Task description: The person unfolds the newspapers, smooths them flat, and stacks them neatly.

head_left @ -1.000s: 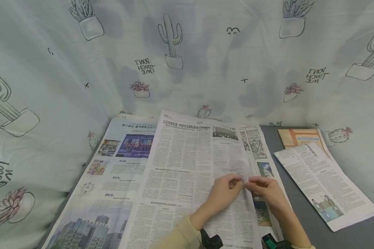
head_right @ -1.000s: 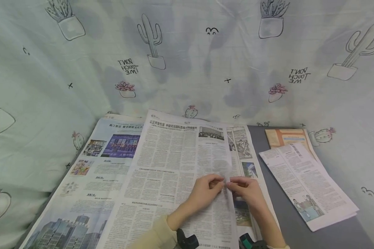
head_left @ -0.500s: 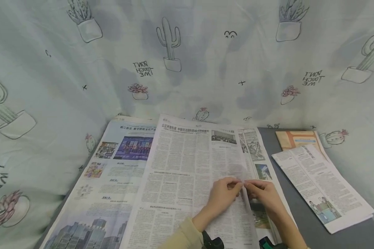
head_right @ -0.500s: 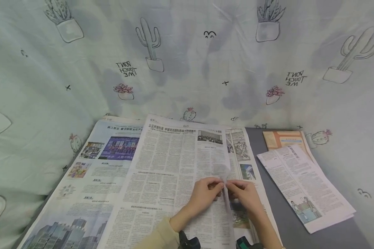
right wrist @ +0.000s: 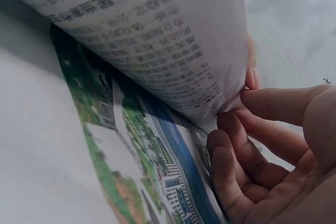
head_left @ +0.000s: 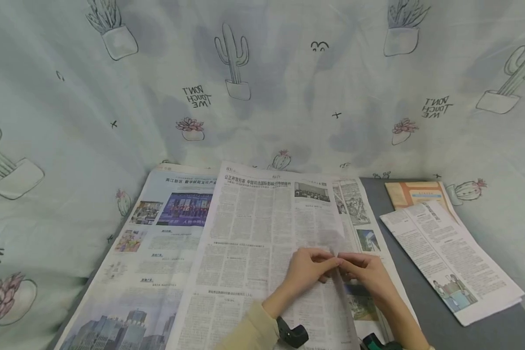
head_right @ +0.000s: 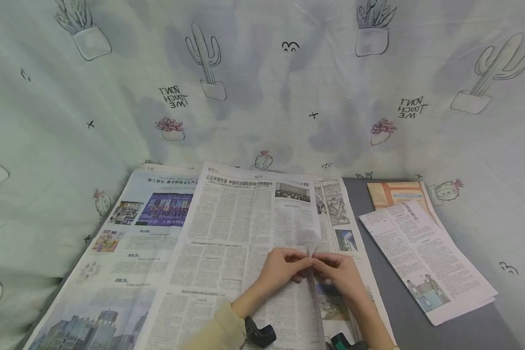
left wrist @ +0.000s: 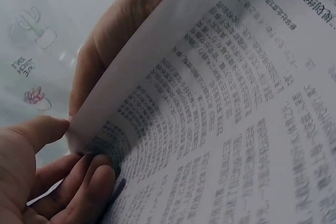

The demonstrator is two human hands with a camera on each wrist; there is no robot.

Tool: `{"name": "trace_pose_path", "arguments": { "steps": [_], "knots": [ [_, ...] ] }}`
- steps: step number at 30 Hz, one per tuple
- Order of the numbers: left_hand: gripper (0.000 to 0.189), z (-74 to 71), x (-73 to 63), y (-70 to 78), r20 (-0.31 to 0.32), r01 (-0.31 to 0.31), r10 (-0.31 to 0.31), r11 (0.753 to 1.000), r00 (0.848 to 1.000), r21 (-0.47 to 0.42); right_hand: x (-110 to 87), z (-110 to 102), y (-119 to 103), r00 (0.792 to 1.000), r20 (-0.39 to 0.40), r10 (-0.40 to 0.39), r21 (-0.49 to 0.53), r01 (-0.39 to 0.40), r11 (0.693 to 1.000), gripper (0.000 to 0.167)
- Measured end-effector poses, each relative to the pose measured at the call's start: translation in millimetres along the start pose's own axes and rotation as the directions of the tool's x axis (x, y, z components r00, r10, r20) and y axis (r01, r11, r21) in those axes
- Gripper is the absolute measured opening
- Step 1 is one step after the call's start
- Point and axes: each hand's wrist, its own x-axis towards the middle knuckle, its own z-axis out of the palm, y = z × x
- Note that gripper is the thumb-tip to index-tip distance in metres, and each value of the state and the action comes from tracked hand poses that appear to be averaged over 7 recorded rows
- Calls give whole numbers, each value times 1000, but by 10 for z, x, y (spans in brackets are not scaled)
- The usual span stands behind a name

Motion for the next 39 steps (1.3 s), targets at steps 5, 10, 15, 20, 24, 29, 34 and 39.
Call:
{"name": "trace_pose_path", "arguments": {
  "steps": [5, 10, 15, 20, 24, 29, 34, 39],
  "knots": [
    [24, -12, -5, 2, 17, 7, -7, 1000, 1000, 15, -3, -1, 10, 1000, 3, 5, -5, -5, 1000, 41],
    [21, -34, 7, 15, 35, -9, 9, 1000, 999, 15, 10, -8, -15, 1000, 13, 8, -12, -8, 1000, 40],
    [21, -48, 24, -5, 38, -8, 8, 1000, 999, -11, 22, -5, -30, 1000, 14, 22, -32, -21, 999, 42],
    [18, -59, 44, -20, 34, -3, 4, 1000, 999, -27, 43, -5, -36, 1000, 21, 10, -36, -9, 999, 41],
    [16, -67, 50, -17, 42, -3, 4, 1000, 999, -17, 48, -7, -34, 1000, 30, -2, -36, 3, 999, 42],
    [13, -68, 48, 0, 48, -7, 7, 1000, 999, -10, 50, -14, -24, 1000, 25, -1, -41, 2, 999, 42],
    [11, -44, 49, -21, 43, 6, -6, 1000, 999, -3, 50, -23, -10, 1000, 11, 15, -52, -15, 999, 41],
    [9, -29, 29, -52, 40, 20, -20, 1000, 999, 9, 28, -20, 15, 999, -26, 20, -64, -21, 998, 40]
  ]
}}
